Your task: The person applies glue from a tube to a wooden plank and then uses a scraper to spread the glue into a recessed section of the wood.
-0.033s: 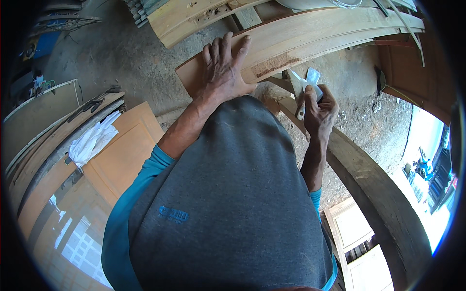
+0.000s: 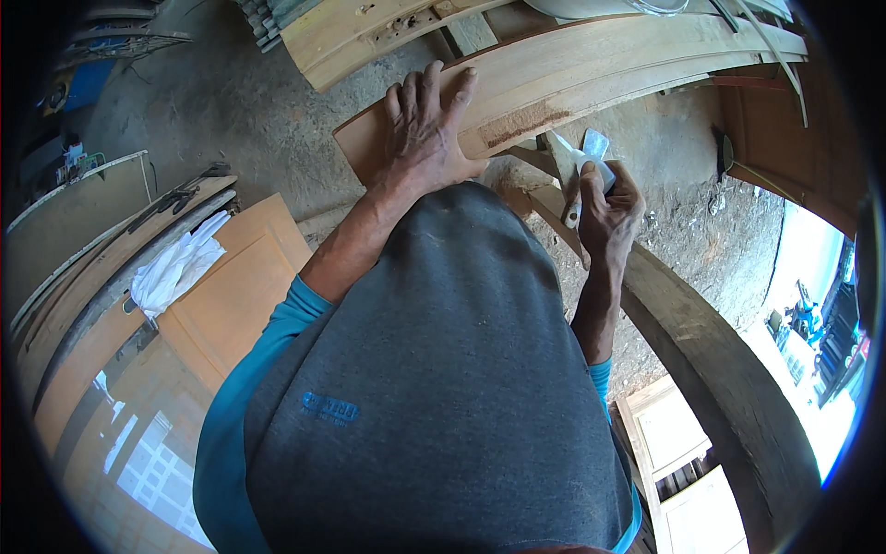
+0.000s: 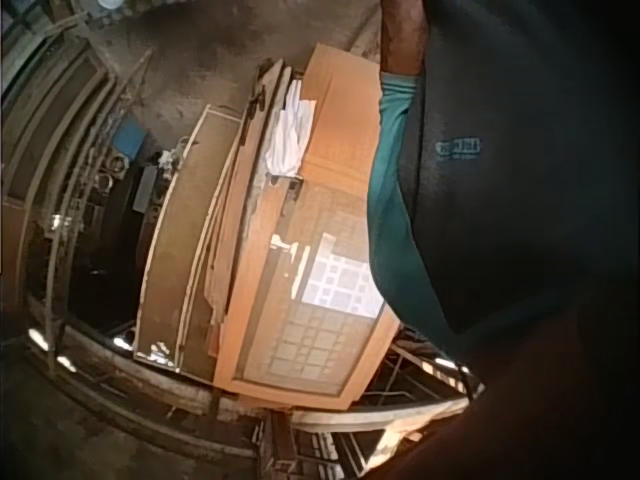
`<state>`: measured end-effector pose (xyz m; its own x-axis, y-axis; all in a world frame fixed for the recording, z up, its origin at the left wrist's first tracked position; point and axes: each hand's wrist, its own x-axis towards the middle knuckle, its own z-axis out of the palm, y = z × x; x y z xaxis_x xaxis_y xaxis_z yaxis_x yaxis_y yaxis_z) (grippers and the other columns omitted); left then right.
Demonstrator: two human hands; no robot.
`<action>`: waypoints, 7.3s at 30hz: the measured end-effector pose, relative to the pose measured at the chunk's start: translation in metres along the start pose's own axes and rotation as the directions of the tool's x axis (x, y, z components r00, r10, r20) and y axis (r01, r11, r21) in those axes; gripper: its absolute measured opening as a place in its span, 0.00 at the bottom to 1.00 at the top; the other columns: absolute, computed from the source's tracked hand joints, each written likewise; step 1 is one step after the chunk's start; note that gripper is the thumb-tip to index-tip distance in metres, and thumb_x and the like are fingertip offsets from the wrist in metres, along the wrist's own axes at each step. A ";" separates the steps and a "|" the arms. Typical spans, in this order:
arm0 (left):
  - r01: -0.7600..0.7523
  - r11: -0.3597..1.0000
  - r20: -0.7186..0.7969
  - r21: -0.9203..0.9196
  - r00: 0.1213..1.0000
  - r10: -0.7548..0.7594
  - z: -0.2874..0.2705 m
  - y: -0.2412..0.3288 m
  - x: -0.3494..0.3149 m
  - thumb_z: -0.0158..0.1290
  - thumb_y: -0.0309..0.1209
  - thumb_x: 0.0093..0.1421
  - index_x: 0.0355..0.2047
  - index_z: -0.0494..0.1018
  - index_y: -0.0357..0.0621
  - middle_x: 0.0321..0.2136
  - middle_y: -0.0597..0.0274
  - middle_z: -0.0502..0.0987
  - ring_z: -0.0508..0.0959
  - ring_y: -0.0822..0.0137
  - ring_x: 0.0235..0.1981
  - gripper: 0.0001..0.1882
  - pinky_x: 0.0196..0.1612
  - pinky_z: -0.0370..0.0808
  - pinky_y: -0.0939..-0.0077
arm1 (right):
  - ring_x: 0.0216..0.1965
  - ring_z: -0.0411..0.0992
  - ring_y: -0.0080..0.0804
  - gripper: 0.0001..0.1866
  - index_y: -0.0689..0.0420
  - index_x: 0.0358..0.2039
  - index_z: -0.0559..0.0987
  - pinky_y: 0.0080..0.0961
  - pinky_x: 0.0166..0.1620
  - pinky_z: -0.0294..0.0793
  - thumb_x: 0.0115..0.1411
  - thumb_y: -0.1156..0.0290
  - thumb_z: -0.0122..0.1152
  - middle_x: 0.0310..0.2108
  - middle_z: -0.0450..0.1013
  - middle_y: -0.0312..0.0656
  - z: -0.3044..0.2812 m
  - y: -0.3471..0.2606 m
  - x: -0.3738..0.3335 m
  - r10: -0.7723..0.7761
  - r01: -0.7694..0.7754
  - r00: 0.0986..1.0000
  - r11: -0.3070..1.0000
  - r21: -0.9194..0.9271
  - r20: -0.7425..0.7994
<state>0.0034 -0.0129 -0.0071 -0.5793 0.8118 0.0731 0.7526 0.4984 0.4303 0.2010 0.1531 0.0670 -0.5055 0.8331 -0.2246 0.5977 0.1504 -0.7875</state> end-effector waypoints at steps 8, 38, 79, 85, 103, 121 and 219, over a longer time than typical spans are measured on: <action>0.009 1.000 0.016 0.028 1.000 -0.009 0.000 0.001 0.000 0.78 0.52 0.39 0.80 0.52 0.56 0.71 0.38 0.55 0.56 0.36 0.71 0.70 0.71 0.48 0.34 | 0.27 0.76 0.23 0.14 0.63 0.43 0.86 0.27 0.32 0.75 0.67 0.63 0.66 0.26 0.80 0.41 -0.002 0.004 0.005 -0.044 0.043 0.999 0.998 -0.038 -0.022; 0.014 1.000 0.018 -0.006 1.000 -0.014 -0.002 0.001 0.000 0.78 0.51 0.38 0.80 0.52 0.58 0.72 0.39 0.55 0.57 0.36 0.71 0.70 0.71 0.49 0.33 | 0.25 0.75 0.24 0.15 0.65 0.37 0.83 0.31 0.31 0.75 0.67 0.62 0.66 0.22 0.78 0.44 0.011 0.004 -0.006 -0.011 0.012 0.991 1.000 -0.007 0.134; -0.007 1.000 -0.006 0.022 1.000 0.007 0.001 -0.001 0.000 0.79 0.53 0.35 0.78 0.56 0.55 0.70 0.36 0.56 0.59 0.35 0.69 0.71 0.70 0.51 0.32 | 0.23 0.74 0.25 0.14 0.66 0.36 0.83 0.31 0.29 0.74 0.66 0.65 0.68 0.20 0.76 0.44 0.015 -0.007 -0.018 -0.096 0.100 0.979 0.995 -0.015 0.180; -0.010 1.000 -0.013 0.025 1.000 0.010 0.002 -0.001 -0.001 0.79 0.53 0.35 0.78 0.56 0.55 0.71 0.36 0.56 0.59 0.35 0.69 0.70 0.70 0.51 0.32 | 0.23 0.74 0.24 0.14 0.65 0.35 0.82 0.30 0.29 0.73 0.66 0.65 0.67 0.20 0.76 0.43 0.013 0.000 -0.014 -0.110 0.114 0.980 0.993 -0.013 0.166; 0.014 1.000 0.008 0.005 1.000 -0.014 0.000 0.000 0.000 0.77 0.50 0.36 0.79 0.54 0.57 0.71 0.40 0.56 0.58 0.35 0.71 0.70 0.72 0.50 0.34 | 0.25 0.76 0.28 0.12 0.66 0.38 0.84 0.32 0.32 0.76 0.64 0.67 0.68 0.23 0.78 0.48 0.020 -0.014 -0.022 -0.105 0.118 0.960 0.992 -0.033 0.260; 0.011 1.000 0.016 0.005 1.000 -0.011 0.000 0.000 0.000 0.78 0.49 0.36 0.79 0.53 0.57 0.71 0.41 0.55 0.57 0.37 0.71 0.70 0.72 0.49 0.33 | 0.26 0.74 0.23 0.14 0.65 0.37 0.84 0.29 0.30 0.73 0.67 0.64 0.67 0.23 0.78 0.41 0.009 0.003 -0.013 -0.032 0.032 0.995 0.999 0.007 0.099; -0.080 0.988 0.062 0.131 0.995 0.072 0.000 0.000 0.001 0.78 0.59 0.38 0.80 0.45 0.51 0.73 0.27 0.50 0.54 0.30 0.73 0.76 0.71 0.47 0.25 | 0.27 0.74 0.25 0.25 0.66 0.51 0.81 0.27 0.33 0.84 0.64 0.60 0.78 0.35 0.75 0.39 0.130 0.096 0.013 0.168 -0.298 0.954 0.461 0.836 0.248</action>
<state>0.0031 -0.0124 -0.0070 -0.5027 0.8631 0.0477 0.8310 0.4673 0.3016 0.1704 0.1090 -0.0860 -0.5364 0.6882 -0.4885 -0.0937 -0.6238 -0.7760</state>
